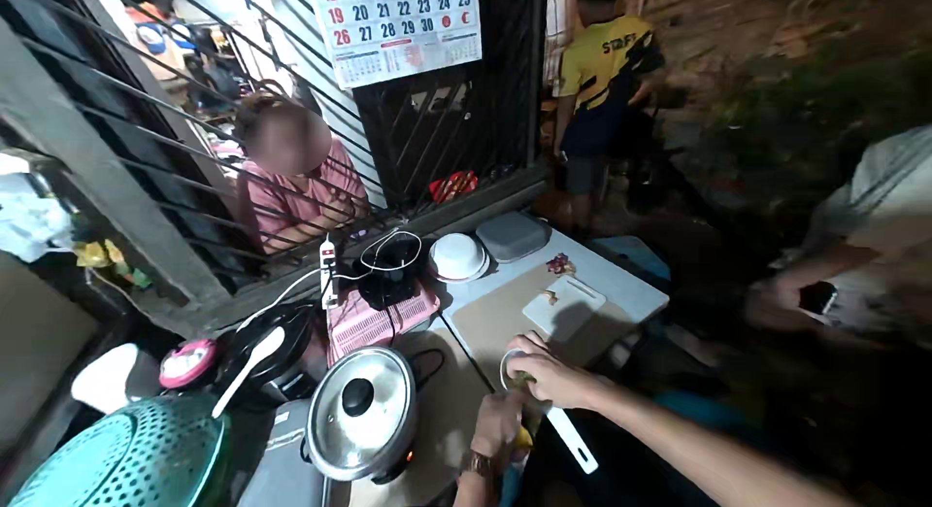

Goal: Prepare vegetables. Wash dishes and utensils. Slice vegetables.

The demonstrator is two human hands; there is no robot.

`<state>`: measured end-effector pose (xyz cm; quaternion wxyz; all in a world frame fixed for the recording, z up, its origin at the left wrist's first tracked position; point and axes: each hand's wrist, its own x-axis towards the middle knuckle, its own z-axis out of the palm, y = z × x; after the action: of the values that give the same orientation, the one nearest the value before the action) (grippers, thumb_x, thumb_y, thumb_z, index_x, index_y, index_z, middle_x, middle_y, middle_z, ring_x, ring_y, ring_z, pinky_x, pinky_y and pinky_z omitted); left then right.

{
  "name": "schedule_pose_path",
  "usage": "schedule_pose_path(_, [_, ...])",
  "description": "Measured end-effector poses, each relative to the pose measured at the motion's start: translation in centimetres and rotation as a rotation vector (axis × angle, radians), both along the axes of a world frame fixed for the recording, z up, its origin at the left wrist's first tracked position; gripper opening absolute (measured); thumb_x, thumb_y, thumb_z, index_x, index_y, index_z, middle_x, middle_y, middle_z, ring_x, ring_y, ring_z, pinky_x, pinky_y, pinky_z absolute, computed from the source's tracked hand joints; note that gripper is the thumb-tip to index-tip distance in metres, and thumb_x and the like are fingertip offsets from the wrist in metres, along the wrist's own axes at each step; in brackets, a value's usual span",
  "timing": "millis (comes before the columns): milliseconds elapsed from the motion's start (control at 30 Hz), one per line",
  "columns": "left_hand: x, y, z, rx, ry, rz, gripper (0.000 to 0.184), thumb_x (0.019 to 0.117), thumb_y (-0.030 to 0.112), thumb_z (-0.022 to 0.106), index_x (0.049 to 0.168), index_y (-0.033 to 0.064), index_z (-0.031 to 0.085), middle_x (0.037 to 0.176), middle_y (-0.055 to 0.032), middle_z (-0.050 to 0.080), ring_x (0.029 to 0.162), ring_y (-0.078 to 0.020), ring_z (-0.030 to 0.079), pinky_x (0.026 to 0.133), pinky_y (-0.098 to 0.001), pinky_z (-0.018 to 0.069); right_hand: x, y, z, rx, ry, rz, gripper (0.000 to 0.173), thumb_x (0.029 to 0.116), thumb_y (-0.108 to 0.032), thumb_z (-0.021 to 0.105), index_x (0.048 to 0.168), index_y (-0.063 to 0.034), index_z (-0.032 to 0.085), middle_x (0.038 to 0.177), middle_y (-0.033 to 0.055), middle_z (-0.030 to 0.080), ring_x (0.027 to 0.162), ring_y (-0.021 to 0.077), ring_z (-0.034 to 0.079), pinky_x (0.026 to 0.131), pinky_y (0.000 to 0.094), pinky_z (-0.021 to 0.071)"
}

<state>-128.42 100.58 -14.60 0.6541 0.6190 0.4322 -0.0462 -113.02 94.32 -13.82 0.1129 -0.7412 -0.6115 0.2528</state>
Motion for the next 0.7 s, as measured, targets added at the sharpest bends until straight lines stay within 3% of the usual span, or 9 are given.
schedule_pose_path(200, [3.3, 2.5, -2.1, 0.001, 0.016, 0.033, 0.047, 0.1084, 0.044, 0.046, 0.105, 0.0017, 0.066, 0.077, -0.0058, 0.058, 0.06, -0.0137, 0.052, 0.057, -0.0311, 0.047, 3.4, 3.2, -1.4, -0.087, -0.034, 0.043, 0.024, 0.0962, -0.001, 0.062, 0.12, 0.0046, 0.065, 0.147, 0.0236, 0.046, 0.143, 0.0445, 0.035, 0.114, 0.0549, 0.035])
schedule_pose_path(367, [7.4, 5.8, -3.8, 0.035, 0.07, 0.015, 0.044, 0.1107, 0.036, 0.042, 0.107, -0.001, 0.066, 0.084, -0.0082, 0.06, 0.066, -0.0157, 0.054, 0.064, -0.0339, 0.0481, 9.6, 7.0, -2.4, -0.048, 0.062, 0.096, 0.031, 0.1006, -0.019, 0.065, 0.117, 0.0073, 0.068, 0.144, 0.0268, 0.051, 0.139, 0.0436, 0.042, 0.118, 0.0517, 0.0315])
schedule_pose_path(500, [11.3, 9.3, -4.0, -0.015, 0.102, 0.004, 0.042, 0.1115, 0.035, 0.037, 0.103, 0.0034, 0.064, 0.075, -0.0017, 0.056, 0.058, -0.0099, 0.049, 0.055, -0.0269, 0.044, 15.0, 11.3, -3.9, -0.13, 0.125, 0.206, 0.029, 0.1031, -0.013, 0.06, 0.122, 0.0088, 0.062, 0.127, 0.0299, 0.061, 0.125, 0.0444, 0.056, 0.111, 0.0556, 0.0392])
schedule_pose_path(600, [13.5, 11.4, -5.1, -0.087, 0.061, 0.075, 0.039, 0.1112, 0.034, 0.039, 0.097, 0.0051, 0.062, 0.07, 0.0008, 0.055, 0.053, -0.0069, 0.049, 0.049, -0.0224, 0.0417, 17.7, 13.8, -4.9, -0.133, 0.131, 0.257, 0.03, 0.1048, -0.013, 0.056, 0.125, 0.0086, 0.06, 0.127, 0.0292, 0.061, 0.125, 0.0431, 0.057, 0.11, 0.0538, 0.0414])
schedule_pose_path(700, [14.9, 12.2, -5.5, -0.146, 0.073, 0.167, 0.045, 0.1103, 0.042, 0.04, 0.095, 0.0056, 0.062, 0.066, 0.0013, 0.055, 0.05, -0.0062, 0.049, 0.048, -0.0218, 0.0417, 19.9, 15.3, -5.5, -0.131, 0.157, 0.316, 0.032, 0.1055, -0.014, 0.055, 0.127, 0.0085, 0.059, 0.131, 0.0289, 0.059, 0.128, 0.0428, 0.055, 0.111, 0.0523, 0.0412])
